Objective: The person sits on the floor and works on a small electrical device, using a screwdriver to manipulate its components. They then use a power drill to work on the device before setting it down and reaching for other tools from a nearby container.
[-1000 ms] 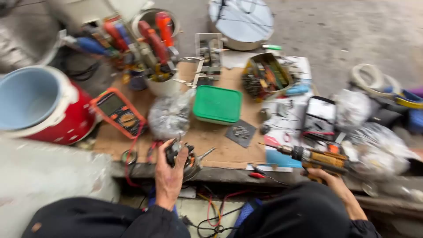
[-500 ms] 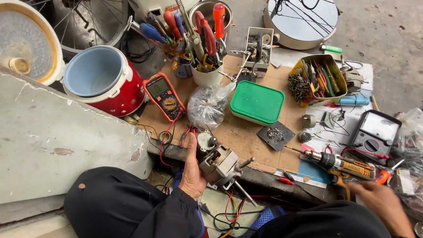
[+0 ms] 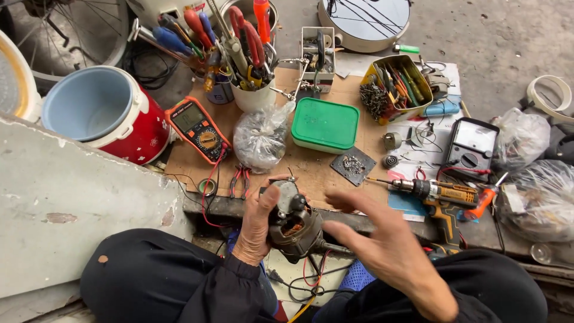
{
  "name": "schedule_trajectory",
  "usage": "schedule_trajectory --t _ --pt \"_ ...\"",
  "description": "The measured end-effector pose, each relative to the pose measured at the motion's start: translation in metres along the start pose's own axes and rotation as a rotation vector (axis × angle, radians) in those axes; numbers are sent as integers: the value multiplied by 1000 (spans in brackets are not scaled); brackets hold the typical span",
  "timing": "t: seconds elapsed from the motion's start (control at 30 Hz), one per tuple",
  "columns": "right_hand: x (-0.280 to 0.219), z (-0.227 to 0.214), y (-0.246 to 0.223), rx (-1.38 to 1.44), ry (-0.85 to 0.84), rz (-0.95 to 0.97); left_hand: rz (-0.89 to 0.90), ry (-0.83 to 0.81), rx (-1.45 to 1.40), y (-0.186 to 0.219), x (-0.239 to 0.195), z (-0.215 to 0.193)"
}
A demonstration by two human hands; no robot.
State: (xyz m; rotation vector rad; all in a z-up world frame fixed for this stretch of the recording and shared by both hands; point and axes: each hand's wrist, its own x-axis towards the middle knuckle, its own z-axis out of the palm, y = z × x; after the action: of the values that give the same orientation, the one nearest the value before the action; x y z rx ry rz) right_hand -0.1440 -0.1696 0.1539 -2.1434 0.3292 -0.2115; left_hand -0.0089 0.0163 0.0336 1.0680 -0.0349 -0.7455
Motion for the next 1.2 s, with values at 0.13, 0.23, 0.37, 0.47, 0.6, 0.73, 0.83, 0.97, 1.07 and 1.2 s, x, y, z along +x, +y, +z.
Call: schedule_trajectory --t 0.13,0.23,0.37,0.47,0.6,0.73,0.83,0.97,1.07,1.2 --pt "3 37 2 38 -99 -18 57 -6 16 -5 -13 -4" --pt "2 50 1 44 -111 -33 95 4 94 -4 -22 -7" --pt "2 57 4 28 -84 -4 119 -1 149 3 -28 -5" --pt "3 58 5 -52 -67 -47 129 10 164 -1 -24 -5" --pt "5 60 12 -76 -59 -73 103 49 206 -2 -23 -3" --pt "8 62 17 -39 -95 -3 107 57 216 -6 -21 -6" --pt "7 65 21 -32 -76 -48 91 51 156 -13 -16 -9" --pt "11 60 9 120 -142 -33 41 14 -252 -42 -3 -23" --pt "13 44 -14 375 -171 469 -79 -96 -559 -50 -2 -22" --pt "10 37 22 880 -119 291 -68 -146 -634 -54 -1 -29"
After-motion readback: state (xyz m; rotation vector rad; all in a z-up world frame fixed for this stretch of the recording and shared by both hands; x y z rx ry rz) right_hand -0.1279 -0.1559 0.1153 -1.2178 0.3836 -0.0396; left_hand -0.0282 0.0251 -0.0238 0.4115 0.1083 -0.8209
